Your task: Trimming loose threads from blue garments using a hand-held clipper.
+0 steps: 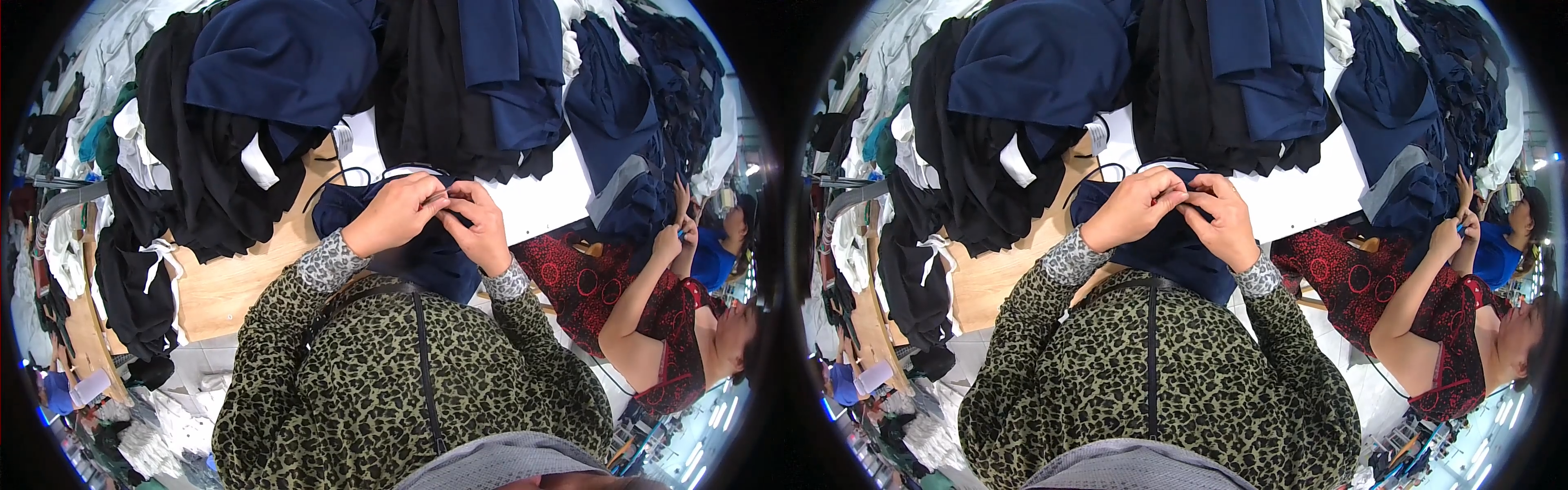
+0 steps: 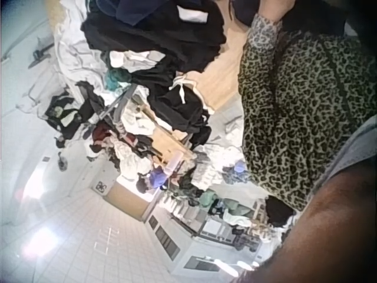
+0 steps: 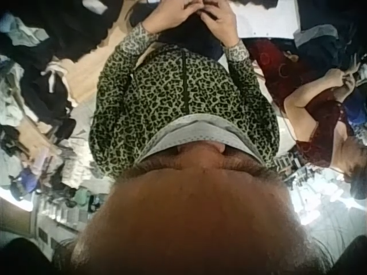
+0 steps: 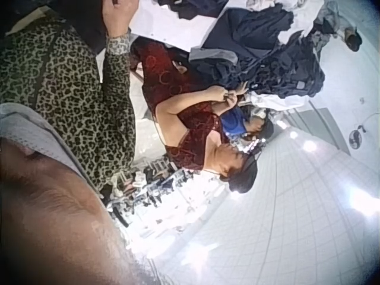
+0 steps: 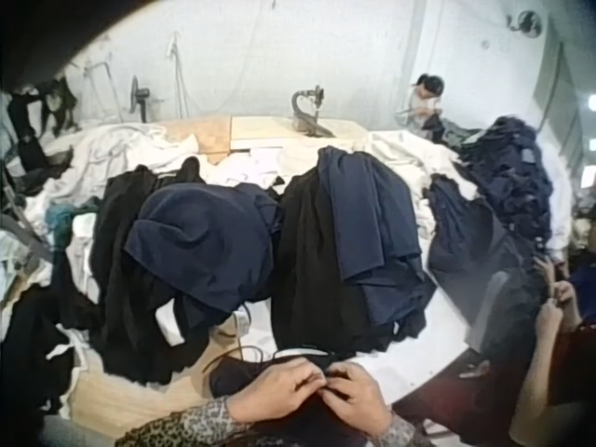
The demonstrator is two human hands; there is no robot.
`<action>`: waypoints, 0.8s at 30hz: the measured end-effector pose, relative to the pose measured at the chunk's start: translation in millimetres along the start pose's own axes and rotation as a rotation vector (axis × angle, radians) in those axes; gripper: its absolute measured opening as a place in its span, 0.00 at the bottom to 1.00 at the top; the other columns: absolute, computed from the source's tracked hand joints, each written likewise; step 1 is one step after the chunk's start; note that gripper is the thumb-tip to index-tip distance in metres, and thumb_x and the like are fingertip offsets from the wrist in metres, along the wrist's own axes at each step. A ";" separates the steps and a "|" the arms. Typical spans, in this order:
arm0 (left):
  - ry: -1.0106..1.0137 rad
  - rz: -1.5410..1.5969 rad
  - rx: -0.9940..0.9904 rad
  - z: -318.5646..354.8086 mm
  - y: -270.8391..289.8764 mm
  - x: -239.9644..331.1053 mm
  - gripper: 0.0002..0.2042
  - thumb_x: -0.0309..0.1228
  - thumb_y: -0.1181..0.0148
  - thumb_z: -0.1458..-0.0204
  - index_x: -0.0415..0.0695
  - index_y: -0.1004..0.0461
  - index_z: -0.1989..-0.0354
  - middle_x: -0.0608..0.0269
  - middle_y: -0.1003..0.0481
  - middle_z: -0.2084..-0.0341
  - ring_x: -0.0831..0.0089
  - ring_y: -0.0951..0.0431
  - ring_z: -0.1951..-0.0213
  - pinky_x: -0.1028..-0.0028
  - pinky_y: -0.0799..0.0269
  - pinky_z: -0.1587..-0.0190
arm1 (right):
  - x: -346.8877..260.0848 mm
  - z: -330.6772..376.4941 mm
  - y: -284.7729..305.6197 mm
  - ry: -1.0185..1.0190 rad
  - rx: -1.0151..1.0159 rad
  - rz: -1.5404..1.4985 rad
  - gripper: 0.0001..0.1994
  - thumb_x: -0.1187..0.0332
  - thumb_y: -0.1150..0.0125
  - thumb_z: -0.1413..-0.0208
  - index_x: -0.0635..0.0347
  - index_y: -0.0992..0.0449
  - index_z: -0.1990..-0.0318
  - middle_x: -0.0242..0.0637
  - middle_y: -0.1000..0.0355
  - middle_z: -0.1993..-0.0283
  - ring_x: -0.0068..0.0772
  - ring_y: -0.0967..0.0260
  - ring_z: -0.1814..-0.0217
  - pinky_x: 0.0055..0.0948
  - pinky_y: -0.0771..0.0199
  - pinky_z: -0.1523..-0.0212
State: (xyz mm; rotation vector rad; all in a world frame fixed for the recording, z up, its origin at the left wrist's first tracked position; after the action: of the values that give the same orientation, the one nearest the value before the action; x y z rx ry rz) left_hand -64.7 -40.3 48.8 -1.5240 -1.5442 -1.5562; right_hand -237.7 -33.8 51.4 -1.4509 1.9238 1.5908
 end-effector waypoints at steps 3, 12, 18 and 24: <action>-0.043 -0.050 -0.010 -0.8 -4.4 -2.6 0.05 0.27 0.44 0.48 0.37 0.29 0.70 0.57 0.30 0.76 0.64 0.29 0.74 0.71 0.35 0.71 | 5.4 -0.1 -0.1 0.036 -0.008 0.123 0.06 0.75 0.37 0.57 0.63 0.24 0.70 0.36 0.29 0.64 0.40 0.32 0.63 0.33 0.32 0.61; 0.235 -0.021 0.011 9.6 12.5 4.2 0.18 0.29 0.40 0.51 0.38 0.33 0.52 0.57 0.31 0.76 0.71 0.28 0.72 0.74 0.32 0.67 | 25.1 9.6 1.1 -0.303 -0.023 -0.178 0.02 0.77 0.41 0.51 0.66 0.26 0.70 0.37 0.28 0.73 0.26 0.31 0.72 0.22 0.33 0.69; 0.145 0.008 -0.124 34.0 1.4 2.8 0.21 0.28 0.39 0.51 0.40 0.35 0.48 0.52 0.28 0.72 0.65 0.26 0.71 0.70 0.31 0.66 | 29.4 14.1 -1.7 -0.619 -0.023 -0.494 0.04 0.75 0.42 0.47 0.68 0.26 0.69 0.28 0.29 0.73 0.15 0.36 0.69 0.18 0.34 0.67; 0.224 -0.099 -0.153 28.7 -4.8 4.8 0.15 0.28 0.41 0.51 0.41 0.40 0.59 0.51 0.27 0.74 0.52 0.24 0.68 0.63 0.32 0.67 | 31.5 16.7 -5.8 -0.578 0.001 -0.497 0.03 0.75 0.43 0.46 0.67 0.27 0.68 0.28 0.30 0.73 0.15 0.36 0.68 0.17 0.35 0.66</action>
State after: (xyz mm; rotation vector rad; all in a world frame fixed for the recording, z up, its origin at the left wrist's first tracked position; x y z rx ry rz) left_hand -59.8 -11.6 44.2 -1.3141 -1.4201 -1.8694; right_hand -254.2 -35.5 19.4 -1.1659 1.1365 1.5346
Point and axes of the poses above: each hand's wrist, its own z-axis away from the middle knuckle, its own y-axis out of the back of the hand, x = y × z, the point moved 1 cm from there along -z, towards the middle knuckle
